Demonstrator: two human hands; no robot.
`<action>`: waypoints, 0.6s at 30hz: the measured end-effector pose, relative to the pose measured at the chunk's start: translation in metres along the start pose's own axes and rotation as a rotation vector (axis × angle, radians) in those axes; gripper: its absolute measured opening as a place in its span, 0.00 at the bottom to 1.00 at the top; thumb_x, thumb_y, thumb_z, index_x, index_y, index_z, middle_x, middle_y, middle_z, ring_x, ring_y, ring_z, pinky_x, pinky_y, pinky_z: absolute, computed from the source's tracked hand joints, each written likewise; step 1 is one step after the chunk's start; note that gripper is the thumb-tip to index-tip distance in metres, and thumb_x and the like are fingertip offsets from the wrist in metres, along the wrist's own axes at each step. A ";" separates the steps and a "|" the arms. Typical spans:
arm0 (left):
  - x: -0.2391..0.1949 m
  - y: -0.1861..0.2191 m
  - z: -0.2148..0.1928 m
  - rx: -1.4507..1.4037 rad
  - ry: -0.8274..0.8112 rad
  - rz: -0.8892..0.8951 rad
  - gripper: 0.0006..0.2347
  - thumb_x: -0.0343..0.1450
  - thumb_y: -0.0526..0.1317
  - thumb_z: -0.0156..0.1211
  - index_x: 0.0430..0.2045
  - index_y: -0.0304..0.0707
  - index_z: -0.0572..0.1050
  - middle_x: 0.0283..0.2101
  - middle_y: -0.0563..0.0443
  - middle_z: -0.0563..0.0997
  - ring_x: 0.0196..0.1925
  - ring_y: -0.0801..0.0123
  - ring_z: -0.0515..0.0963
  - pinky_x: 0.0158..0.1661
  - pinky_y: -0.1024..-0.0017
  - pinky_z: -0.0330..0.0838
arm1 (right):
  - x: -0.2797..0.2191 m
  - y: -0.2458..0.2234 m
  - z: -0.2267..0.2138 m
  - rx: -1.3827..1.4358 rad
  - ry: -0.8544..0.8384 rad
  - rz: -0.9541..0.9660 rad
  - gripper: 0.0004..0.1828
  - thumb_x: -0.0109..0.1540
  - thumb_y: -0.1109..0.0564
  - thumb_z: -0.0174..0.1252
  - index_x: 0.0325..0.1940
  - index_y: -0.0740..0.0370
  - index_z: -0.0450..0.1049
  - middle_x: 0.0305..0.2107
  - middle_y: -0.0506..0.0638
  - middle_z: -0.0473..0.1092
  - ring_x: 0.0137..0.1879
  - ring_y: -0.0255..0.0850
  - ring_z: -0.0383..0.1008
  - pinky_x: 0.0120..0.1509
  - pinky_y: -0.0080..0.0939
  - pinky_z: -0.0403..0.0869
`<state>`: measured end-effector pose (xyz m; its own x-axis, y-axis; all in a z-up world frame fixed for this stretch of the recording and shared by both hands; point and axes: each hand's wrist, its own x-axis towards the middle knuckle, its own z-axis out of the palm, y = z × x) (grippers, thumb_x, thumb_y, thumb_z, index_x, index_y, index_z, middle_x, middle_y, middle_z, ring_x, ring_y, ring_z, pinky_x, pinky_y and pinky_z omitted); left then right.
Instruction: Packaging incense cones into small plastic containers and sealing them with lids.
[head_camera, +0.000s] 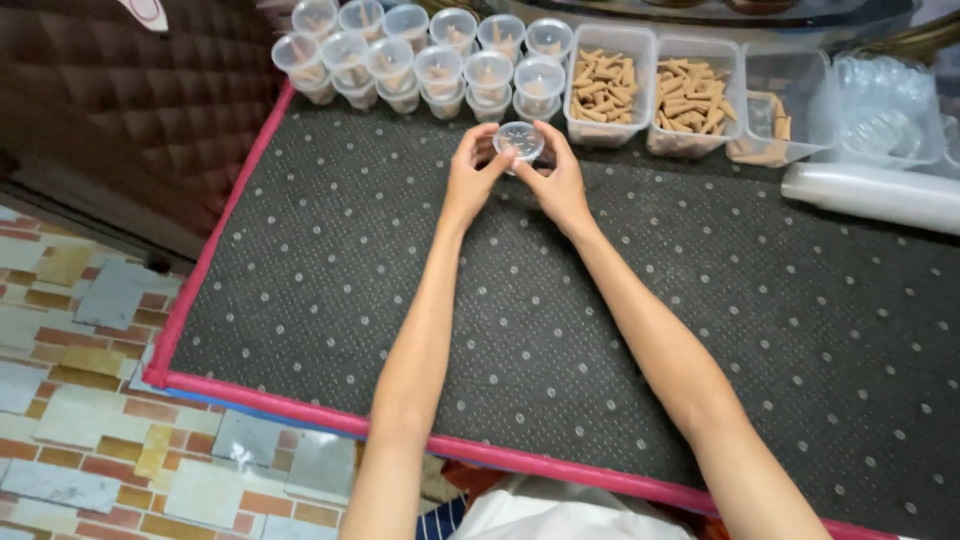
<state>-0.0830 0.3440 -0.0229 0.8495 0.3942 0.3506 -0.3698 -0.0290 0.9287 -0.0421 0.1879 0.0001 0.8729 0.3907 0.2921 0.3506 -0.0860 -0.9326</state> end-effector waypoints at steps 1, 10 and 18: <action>0.002 -0.003 0.000 -0.002 -0.005 0.000 0.21 0.70 0.40 0.74 0.57 0.42 0.73 0.50 0.42 0.79 0.53 0.62 0.79 0.56 0.61 0.75 | 0.001 0.000 -0.001 -0.001 0.006 0.001 0.40 0.61 0.50 0.73 0.74 0.47 0.62 0.62 0.58 0.65 0.66 0.51 0.71 0.61 0.47 0.74; -0.006 0.041 0.010 0.183 -0.042 -0.127 0.19 0.73 0.34 0.62 0.60 0.40 0.70 0.58 0.35 0.79 0.59 0.55 0.80 0.50 0.64 0.81 | 0.001 -0.004 -0.002 -0.087 0.135 0.062 0.35 0.60 0.53 0.72 0.69 0.51 0.64 0.59 0.59 0.70 0.61 0.54 0.74 0.58 0.45 0.78; -0.007 0.049 0.010 0.255 -0.043 -0.130 0.19 0.74 0.34 0.60 0.60 0.36 0.69 0.58 0.34 0.78 0.58 0.50 0.81 0.49 0.62 0.82 | 0.000 -0.008 -0.002 -0.101 0.105 0.067 0.32 0.61 0.55 0.71 0.67 0.53 0.66 0.58 0.58 0.70 0.62 0.54 0.73 0.61 0.46 0.77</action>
<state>-0.1037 0.3304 0.0213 0.9007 0.3710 0.2263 -0.1549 -0.2125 0.9648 -0.0441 0.1866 0.0086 0.9244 0.2832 0.2556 0.3182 -0.2029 -0.9261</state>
